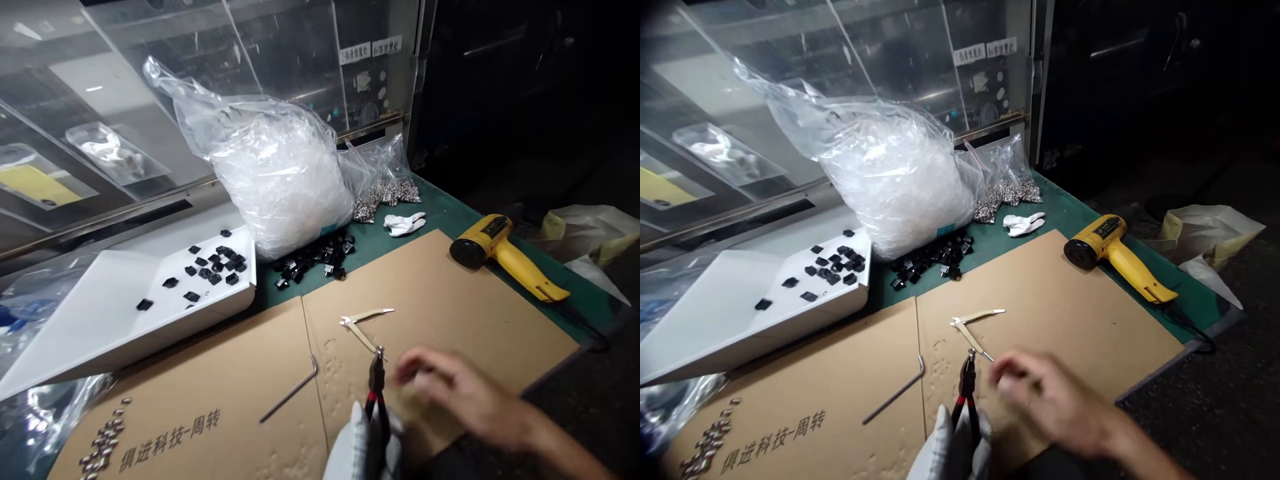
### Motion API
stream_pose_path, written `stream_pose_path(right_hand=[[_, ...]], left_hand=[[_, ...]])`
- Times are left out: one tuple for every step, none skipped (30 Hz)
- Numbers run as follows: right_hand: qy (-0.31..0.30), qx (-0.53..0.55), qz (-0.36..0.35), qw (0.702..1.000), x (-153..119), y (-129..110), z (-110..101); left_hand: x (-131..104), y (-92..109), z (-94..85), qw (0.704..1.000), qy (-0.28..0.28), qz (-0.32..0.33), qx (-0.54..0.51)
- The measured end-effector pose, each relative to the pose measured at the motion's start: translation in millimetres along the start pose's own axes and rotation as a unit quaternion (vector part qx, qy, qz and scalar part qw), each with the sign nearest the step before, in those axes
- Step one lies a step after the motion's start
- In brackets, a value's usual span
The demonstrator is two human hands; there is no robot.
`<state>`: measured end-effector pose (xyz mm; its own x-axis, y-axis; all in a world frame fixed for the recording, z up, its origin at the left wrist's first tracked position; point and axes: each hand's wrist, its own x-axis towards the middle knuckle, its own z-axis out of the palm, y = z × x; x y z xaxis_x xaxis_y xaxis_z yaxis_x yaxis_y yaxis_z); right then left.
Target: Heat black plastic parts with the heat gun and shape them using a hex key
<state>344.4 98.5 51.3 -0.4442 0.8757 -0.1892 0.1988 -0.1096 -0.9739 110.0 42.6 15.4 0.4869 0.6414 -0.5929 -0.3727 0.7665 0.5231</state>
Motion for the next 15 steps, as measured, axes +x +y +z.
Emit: stream_pose_path(right_hand=[[0.095, -0.046, 0.004, 0.994, -4, 5, -19], [0.223, -0.105, -0.002, 0.969, -7, 12, -38], [0.344, -0.176, -0.012, 0.922, -9, 19, -56], [0.422, -0.231, -0.013, 0.876, -10, 26, -71], [0.462, -0.253, -0.011, 0.85, -10, 32, -81], [0.478, -0.279, -0.013, 0.833, -9, 38, -87], [0.47, -0.296, -0.016, 0.831, -7, 41, -87], [0.444, -0.311, -0.026, 0.84, -4, 43, -81], [0.404, -0.328, -0.044, 0.853, 1, 42, -71], [0.352, -0.345, -0.067, 0.868, 7, 41, -58], [0.291, -0.363, -0.094, 0.88, 15, 39, -41], [0.222, -0.389, -0.124, 0.885, 24, 36, -24], [0.158, -0.422, -0.146, 0.88, 34, 33, -8], [0.112, -0.458, -0.163, 0.867, 44, 30, 7], [0.083, -0.491, -0.168, 0.851, 55, 29, 20]], left_hand=[[3, -4, -1.4, 1.0, 0.01, 0.003, -0.004], [4, -7, -2.2, 1.0, 0.022, 0.006, -0.009], [5, -8, -2.1, 0.999, 0.034, 0.007, -0.012], [5, -8, -1.1, 0.999, 0.044, 0.006, -0.014], [3, -7, 0.9, 0.998, 0.052, 0.006, -0.017], [0, -5, 3.6, 0.998, 0.057, 0.005, -0.022], [-3, -1, 6.7, 0.998, 0.062, 0.007, -0.03], [-7, 2, 9.6, 0.997, 0.068, 0.013, -0.04], [-12, 6, 11.9, 0.995, 0.077, 0.019, -0.053], [-16, 8, 13.3, 0.993, 0.088, 0.026, -0.068], [-20, 9, 13.7, 0.991, 0.097, 0.026, -0.085], [-25, 8, 13.1, 0.989, 0.107, 0.021, -0.105], [-29, 5, 11.6, 0.985, 0.117, 0.012, -0.128], [-34, -1, 9.5, 0.98, 0.126, 0.0, -0.154], [-40, -8, 6.9, 0.974, 0.135, -0.011, -0.179]])
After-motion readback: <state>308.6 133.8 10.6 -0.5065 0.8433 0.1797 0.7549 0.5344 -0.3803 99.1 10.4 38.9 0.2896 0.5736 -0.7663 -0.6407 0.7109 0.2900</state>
